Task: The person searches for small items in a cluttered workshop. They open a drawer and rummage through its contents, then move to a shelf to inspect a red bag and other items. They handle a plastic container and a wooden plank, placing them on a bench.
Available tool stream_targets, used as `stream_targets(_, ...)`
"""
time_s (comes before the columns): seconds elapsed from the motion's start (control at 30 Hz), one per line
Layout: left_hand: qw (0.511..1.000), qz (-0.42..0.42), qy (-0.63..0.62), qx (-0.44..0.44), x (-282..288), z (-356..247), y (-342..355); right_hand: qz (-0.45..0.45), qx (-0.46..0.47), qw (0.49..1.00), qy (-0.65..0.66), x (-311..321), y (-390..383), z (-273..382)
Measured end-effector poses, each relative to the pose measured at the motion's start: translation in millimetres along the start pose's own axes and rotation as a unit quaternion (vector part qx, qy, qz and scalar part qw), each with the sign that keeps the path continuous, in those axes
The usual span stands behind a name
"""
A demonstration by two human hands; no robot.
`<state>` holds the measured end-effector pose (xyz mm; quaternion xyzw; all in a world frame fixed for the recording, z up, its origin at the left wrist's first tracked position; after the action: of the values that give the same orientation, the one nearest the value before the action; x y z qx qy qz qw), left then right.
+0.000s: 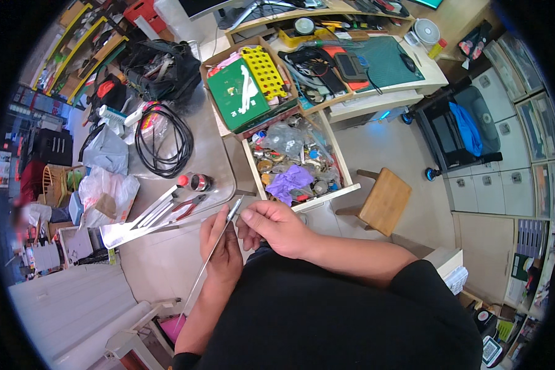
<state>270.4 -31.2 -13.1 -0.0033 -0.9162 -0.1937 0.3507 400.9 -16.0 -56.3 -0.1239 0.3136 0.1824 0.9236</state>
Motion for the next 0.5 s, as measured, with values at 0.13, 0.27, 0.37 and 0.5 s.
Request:
stream_targets(0.13, 0.999, 0.034, -0.037, 0.01, -10.1, 2.1, -1.8, -0.012, -0.004, 0.999, 0.036, 5.7, -3.4, -2.5)
stream_targets(0.27, 0.992, 0.081, -0.087, 0.05, -18.7, 10.3, -7.6, -0.027, -0.002, 0.999, 0.033, 13.2, -6.8, -4.5)
stream_targets(0.37, 0.974, 0.117, -0.146, 0.124, -24.5, 21.4, -12.5, -0.013, -0.004, 1.0, 0.018, 15.7, -8.0, -6.3)
stream_targets(0.5, 0.965, 0.137, -0.171, 0.145, -28.1, 26.9, -15.7, -0.024, 0.013, 0.999, -0.027, 20.1, -7.6, -5.6)
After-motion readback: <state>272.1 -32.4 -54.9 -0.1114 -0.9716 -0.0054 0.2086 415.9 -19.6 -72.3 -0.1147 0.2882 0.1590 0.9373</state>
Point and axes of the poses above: each hand's wrist, its own y-axis towards the middle knuckle, its own x-axis out of the back of the hand, z = x × y, the point moved 6 cm from there along y, towards the middle knuckle, and after that the axes turned 5 degrees about x, right-handed, at the moved point
